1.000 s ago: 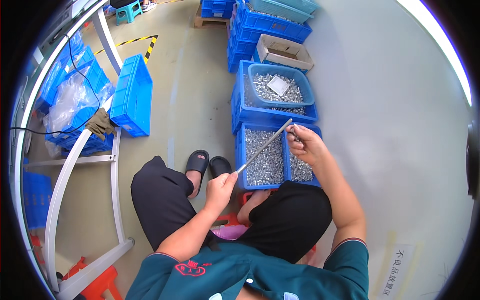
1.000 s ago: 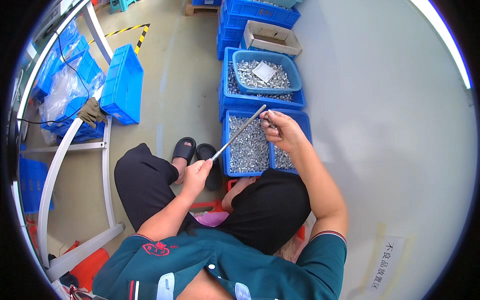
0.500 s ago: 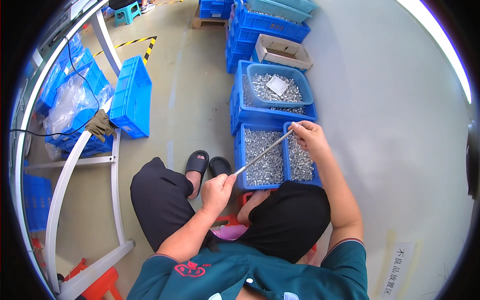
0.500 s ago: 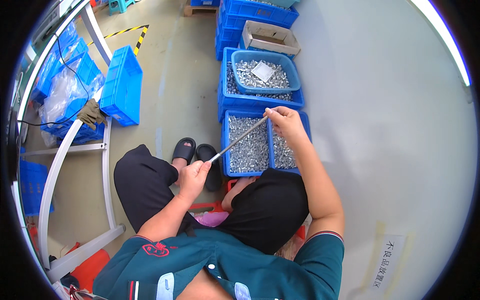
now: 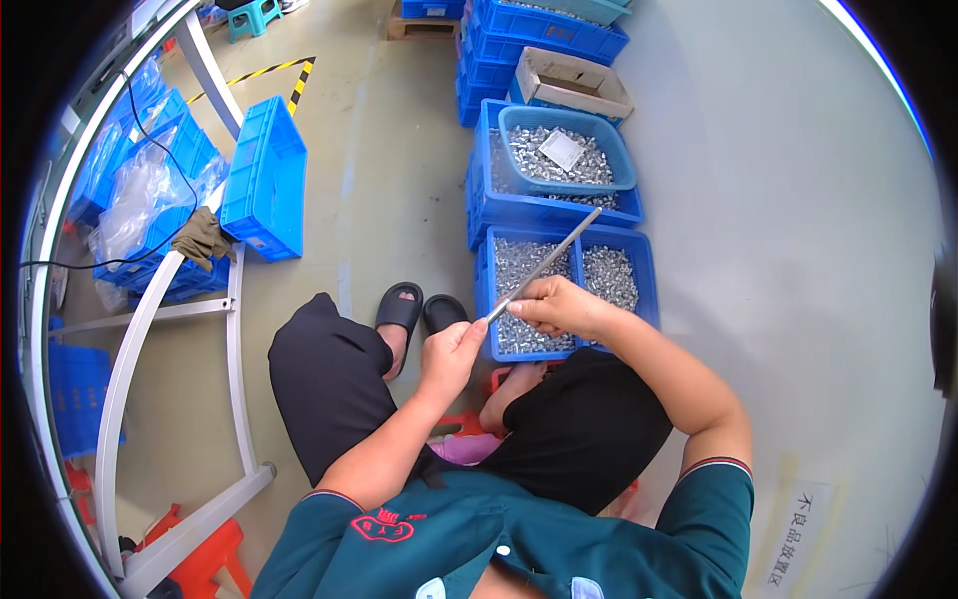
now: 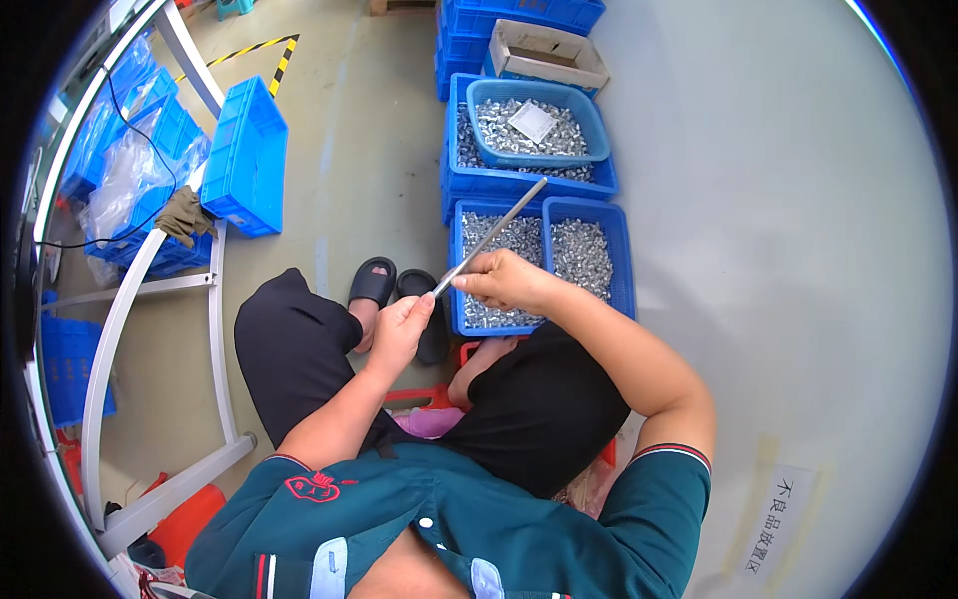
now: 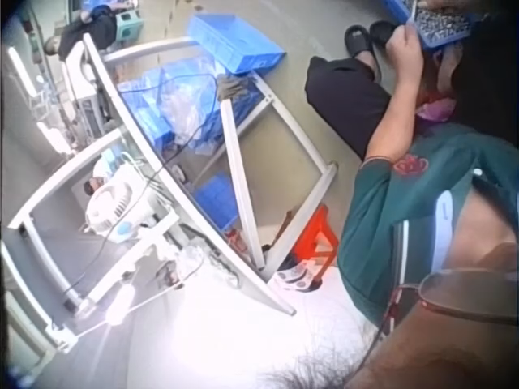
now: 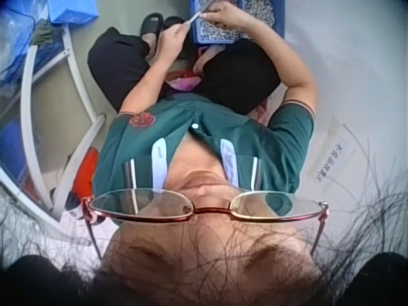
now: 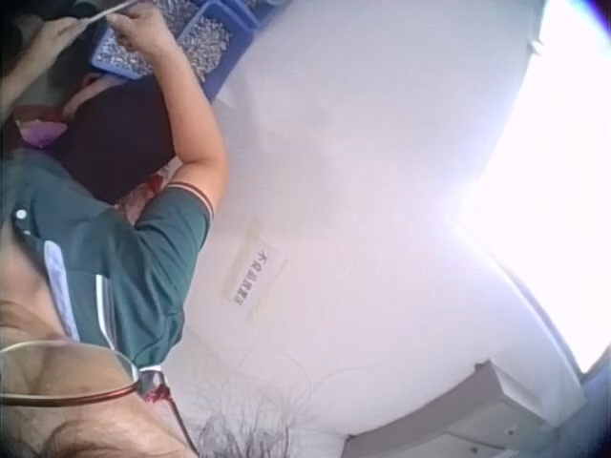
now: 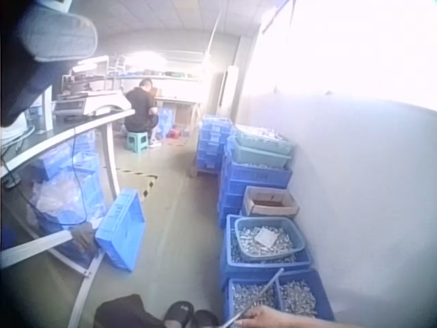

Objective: Assembling small metal ring-like components onto a thin metal rod.

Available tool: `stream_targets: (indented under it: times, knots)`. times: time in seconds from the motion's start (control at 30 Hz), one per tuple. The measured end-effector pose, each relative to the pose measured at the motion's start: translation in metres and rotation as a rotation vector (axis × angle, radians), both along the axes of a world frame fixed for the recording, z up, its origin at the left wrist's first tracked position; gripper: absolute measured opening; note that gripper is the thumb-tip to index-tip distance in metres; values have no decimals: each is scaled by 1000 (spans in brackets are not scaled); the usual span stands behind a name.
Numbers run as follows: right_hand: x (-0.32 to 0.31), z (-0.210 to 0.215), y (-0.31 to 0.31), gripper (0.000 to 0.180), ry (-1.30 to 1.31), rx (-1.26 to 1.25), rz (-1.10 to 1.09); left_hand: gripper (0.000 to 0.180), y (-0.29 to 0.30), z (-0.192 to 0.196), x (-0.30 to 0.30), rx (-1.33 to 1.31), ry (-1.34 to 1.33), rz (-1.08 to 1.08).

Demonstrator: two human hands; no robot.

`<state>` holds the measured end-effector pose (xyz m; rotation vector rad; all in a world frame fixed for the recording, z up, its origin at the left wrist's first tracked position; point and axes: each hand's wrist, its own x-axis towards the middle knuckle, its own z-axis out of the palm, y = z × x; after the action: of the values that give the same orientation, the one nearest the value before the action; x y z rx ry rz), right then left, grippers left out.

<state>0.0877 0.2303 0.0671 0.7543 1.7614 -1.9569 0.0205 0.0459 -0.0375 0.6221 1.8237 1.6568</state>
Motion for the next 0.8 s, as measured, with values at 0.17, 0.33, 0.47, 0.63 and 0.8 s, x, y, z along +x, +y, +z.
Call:
stream_targets:
  times: [0.17, 0.33, 0.47, 0.63, 0.8]
  knots:
    - [10, -4, 37, 27, -45, -140, -262, 43, -1, -5, -1, 8, -3, 31]
    - [21, 7, 67, 22, 149, -271, -549, 44, -6, -9, 0, -31, -1, 30]
    - [25, 4, 77, 18, 270, -318, -622, 44, -10, 2, 0, -92, 47, 7]
    - [31, 3, 83, 24, 381, -508, -682, 43, -16, 5, 1, -133, 109, -9]
    - [23, 10, 69, 23, 356, -378, -683, 43, -19, 6, 1, -159, 195, -14]
